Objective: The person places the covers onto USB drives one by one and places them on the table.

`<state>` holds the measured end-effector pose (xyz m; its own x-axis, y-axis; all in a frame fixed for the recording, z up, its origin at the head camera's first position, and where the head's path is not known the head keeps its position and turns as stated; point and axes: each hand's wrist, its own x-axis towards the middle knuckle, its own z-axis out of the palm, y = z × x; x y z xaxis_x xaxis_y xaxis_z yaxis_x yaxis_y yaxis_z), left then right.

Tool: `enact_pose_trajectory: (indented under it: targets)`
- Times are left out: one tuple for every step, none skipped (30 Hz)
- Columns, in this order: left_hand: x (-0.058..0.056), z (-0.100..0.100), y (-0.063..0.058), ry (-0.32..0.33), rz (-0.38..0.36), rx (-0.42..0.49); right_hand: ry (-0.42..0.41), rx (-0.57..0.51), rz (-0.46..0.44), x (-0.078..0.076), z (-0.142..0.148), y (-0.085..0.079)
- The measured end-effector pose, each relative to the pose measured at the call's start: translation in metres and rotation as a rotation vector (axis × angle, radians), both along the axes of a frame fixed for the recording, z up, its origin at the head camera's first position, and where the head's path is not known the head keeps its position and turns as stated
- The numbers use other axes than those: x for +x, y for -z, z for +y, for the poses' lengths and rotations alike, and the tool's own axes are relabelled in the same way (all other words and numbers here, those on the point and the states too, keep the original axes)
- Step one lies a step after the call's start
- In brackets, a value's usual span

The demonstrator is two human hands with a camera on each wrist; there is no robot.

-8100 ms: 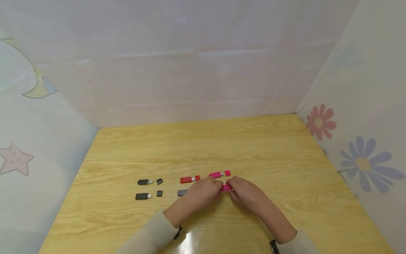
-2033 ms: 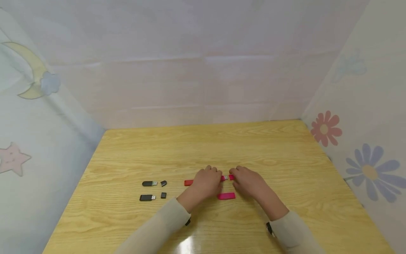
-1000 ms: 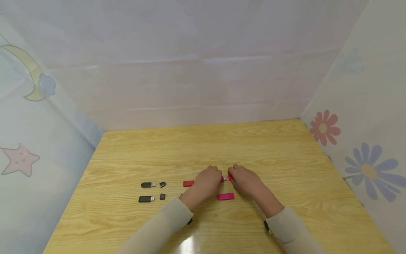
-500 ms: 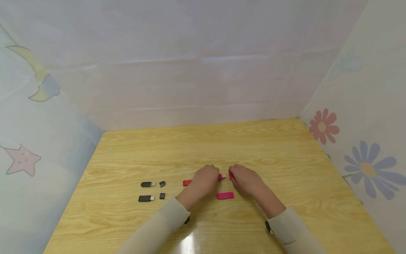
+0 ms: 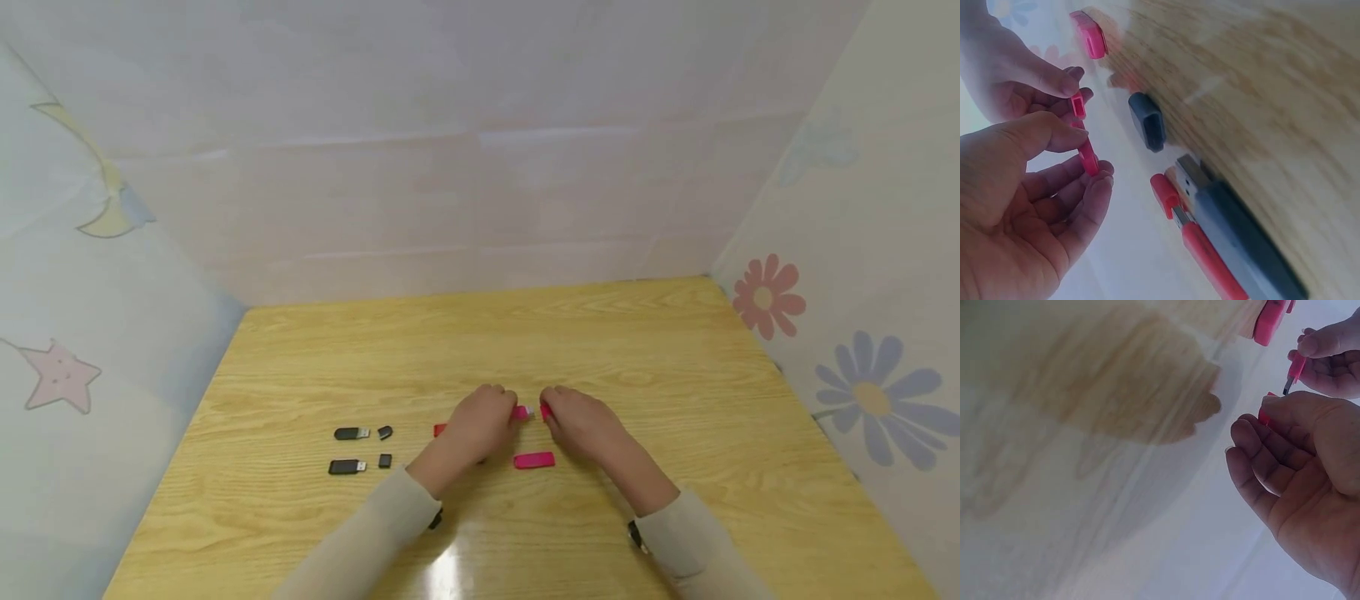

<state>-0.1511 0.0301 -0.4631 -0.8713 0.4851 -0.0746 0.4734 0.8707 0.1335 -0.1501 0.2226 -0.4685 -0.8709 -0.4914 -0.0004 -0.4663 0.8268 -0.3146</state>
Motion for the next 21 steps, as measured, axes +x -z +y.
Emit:
enact_pose_trajectory:
  targets:
    - [0.000,-0.001,-0.001,0.003,0.001,0.004,0.004,-0.002,0.000,0.001,0.000,-0.001]
    - [0.001,-0.001,-0.003,0.008,0.000,0.007,0.008,-0.003,-0.002,0.001,0.000,-0.001]
    - [0.001,-0.002,-0.004,0.013,-0.002,0.012,0.016,-0.006,-0.002,0.002,0.000,-0.002]
    - [0.002,-0.003,-0.005,0.017,-0.004,0.014,0.021,-0.010,-0.002,0.003,0.001,-0.003]
    - [0.002,-0.004,-0.006,0.021,-0.007,0.018,0.028,-0.012,-0.001,0.003,0.001,-0.003]
    - [0.002,-0.004,-0.006,0.023,-0.009,0.023,0.035,-0.015,0.001,0.004,0.001,-0.004]
    - [0.002,-0.005,-0.007,0.026,-0.008,0.027,0.041,-0.017,0.004,0.005,0.001,-0.005]
    - [0.003,-0.006,-0.007,0.032,-0.003,0.032,0.044,-0.020,0.007,0.006,0.001,-0.005]
    - [0.003,-0.007,-0.007,0.035,0.004,0.036,0.047,-0.024,0.011,0.006,0.001,-0.005]
    - [0.003,-0.009,-0.008,0.041,0.014,0.042,0.047,-0.031,0.016,0.007,0.000,-0.006]
    - [0.003,-0.010,-0.008,0.047,0.025,0.048,0.047,-0.037,0.022,0.008,0.000,-0.007]
    - [0.004,-0.011,-0.009,0.053,0.040,0.052,0.047,-0.043,0.027,0.009,0.000,-0.008]
    - [0.004,-0.013,-0.009,0.061,0.053,0.059,0.047,-0.049,0.033,0.010,0.000,-0.009]
    - [0.004,-0.014,-0.010,0.066,0.064,0.066,0.045,-0.054,0.042,0.010,0.000,-0.010]
    - [0.004,-0.015,-0.011,0.071,0.073,0.072,0.043,-0.059,0.051,0.011,0.000,-0.011]
    - [0.004,-0.017,-0.012,0.078,0.086,0.078,0.042,-0.062,0.059,0.011,-0.001,-0.012]
    - [0.004,-0.018,-0.014,0.084,0.096,0.085,0.041,-0.063,0.067,0.012,-0.001,-0.013]
    - [0.004,-0.019,-0.015,0.091,0.106,0.091,0.040,-0.062,0.074,0.013,-0.002,-0.014]
    - [0.005,-0.020,-0.016,0.099,0.117,0.099,0.037,-0.063,0.083,0.013,-0.002,-0.014]
    - [0.005,-0.021,-0.017,0.108,0.129,0.103,0.034,-0.064,0.092,0.013,-0.003,-0.015]
    - [0.005,-0.022,-0.017,0.118,0.146,0.106,0.031,-0.065,0.100,0.014,-0.004,-0.015]
